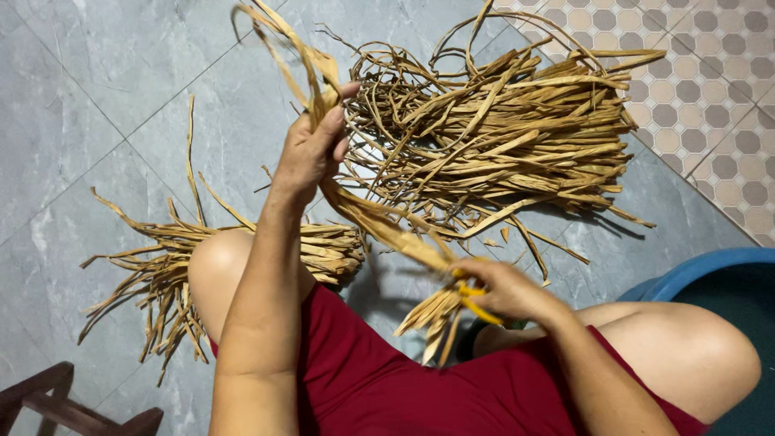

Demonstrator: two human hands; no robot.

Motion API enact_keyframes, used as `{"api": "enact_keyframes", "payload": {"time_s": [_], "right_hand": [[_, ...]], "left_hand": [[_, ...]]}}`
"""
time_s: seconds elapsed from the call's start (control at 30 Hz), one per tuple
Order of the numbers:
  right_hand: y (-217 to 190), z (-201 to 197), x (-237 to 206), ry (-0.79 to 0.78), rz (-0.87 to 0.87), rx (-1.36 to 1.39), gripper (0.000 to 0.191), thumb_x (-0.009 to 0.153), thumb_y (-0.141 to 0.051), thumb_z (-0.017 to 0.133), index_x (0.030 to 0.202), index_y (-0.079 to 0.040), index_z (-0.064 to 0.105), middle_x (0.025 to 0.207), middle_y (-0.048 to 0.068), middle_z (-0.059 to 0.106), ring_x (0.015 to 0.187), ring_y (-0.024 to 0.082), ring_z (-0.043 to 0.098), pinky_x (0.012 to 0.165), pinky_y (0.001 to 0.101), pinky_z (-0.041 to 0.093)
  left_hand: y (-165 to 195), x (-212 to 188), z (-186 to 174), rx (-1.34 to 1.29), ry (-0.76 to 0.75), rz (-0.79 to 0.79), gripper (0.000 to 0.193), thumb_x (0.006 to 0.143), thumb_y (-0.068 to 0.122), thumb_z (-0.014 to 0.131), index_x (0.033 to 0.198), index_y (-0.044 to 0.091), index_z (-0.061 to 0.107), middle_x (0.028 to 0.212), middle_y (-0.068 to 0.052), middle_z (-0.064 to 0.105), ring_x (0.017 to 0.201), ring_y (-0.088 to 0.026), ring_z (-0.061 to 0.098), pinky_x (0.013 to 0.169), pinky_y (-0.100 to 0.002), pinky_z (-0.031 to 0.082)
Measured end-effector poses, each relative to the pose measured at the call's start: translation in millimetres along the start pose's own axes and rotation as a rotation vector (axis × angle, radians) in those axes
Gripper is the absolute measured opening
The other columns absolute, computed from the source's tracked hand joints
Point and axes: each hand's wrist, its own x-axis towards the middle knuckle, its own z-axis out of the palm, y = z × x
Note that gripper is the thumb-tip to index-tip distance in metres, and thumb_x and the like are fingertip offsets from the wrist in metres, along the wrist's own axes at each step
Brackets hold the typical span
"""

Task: The person sits on the floor and uses scissors to cut dried palm-like leaves into shorter pieces, holding each leaf bundle in one hand and snipping along its length, placing cut pieces aside and picking up new leaves from a pile.

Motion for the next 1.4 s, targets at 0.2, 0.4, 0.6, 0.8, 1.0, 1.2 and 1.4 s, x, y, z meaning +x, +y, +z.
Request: {"api": "enact_keyframes", "payload": {"time_s": [0.2,0.4,0.6,0.8,1.0,1.2,1.4], "right_hand": [[35,-63,-38,0.304,-0.196,0.740,0.058,0.081,0.003,0.069,0.136,-0.010,0.059,0.127,0.012,0.070,0.113,0.019,0.069,0.097,0.0312,0.056],[58,-85,-56,0.903,-0.112,0.875,0.048,0.099,-0.010,0.078,0.142,-0.002,0.059,0.112,0.016,0.068,0.076,0.013,0.057,0.065,0.0237,0.047],[43,-64,-28,0.949,-0.174,0.500,0.072,0.085,-0.010,0.084,0.149,-0.006,0.053,0.109,0.001,0.062,0.092,0.008,0.059,0.080,0.0227,0.052],[12,-55,-28,0.688,-0.222,0.370,0.083,0.074,-0.016,0.089,0.147,-0.005,0.051,0.126,0.005,0.063,0.114,0.014,0.058,0.099,0.0290,0.048],[-12,-61,-31,0.654,-0.192,0.284,0.084,0.073,-0.018,0.090,0.146,-0.005,0.050,0.132,0.004,0.062,0.119,0.012,0.058,0.103,0.0277,0.047],[-24,-67,-38,0.711,-0.126,0.211,0.069,0.073,-0.017,0.092,0.134,-0.005,0.062,0.111,0.002,0.064,0.096,0.009,0.057,0.085,0.0250,0.049],[-16,-60,-41,0.684,0.032,0.602,0.045,0.079,-0.015,0.088,0.121,-0.005,0.073,0.078,-0.001,0.061,0.063,0.010,0.046,0.054,0.0253,0.035]], "left_hand": [[6,-10,-21,0.030,0.063,-0.100,0.033,0.112,0.032,0.051,0.134,0.011,0.062,0.069,0.007,0.054,0.048,-0.003,0.037,0.041,-0.021,0.028],[15,-21,-28,0.216,0.129,-0.065,0.039,0.111,0.034,0.048,0.142,0.016,0.062,0.064,0.009,0.046,0.048,-0.001,0.037,0.043,-0.020,0.029],[-14,-23,16,0.510,0.000,-0.016,0.035,0.109,0.031,0.056,0.139,0.017,0.067,0.073,0.003,0.056,0.061,-0.008,0.050,0.054,-0.029,0.042],[-20,-34,51,0.982,-0.135,-0.002,0.030,0.102,0.032,0.062,0.131,0.027,0.065,0.083,-0.016,0.071,0.068,-0.033,0.068,0.064,-0.045,0.054],[-25,-40,73,1.153,-0.232,0.079,0.031,0.098,0.028,0.062,0.129,0.023,0.063,0.085,-0.018,0.072,0.077,-0.041,0.067,0.066,-0.053,0.052],[-31,-48,81,1.146,-0.279,0.154,0.043,0.094,0.018,0.060,0.136,0.025,0.062,0.095,-0.017,0.073,0.083,-0.039,0.069,0.070,-0.051,0.053],[-33,-44,76,1.155,-0.267,0.078,0.040,0.095,0.022,0.062,0.135,0.025,0.064,0.092,-0.018,0.073,0.082,-0.040,0.068,0.069,-0.051,0.053]]}}
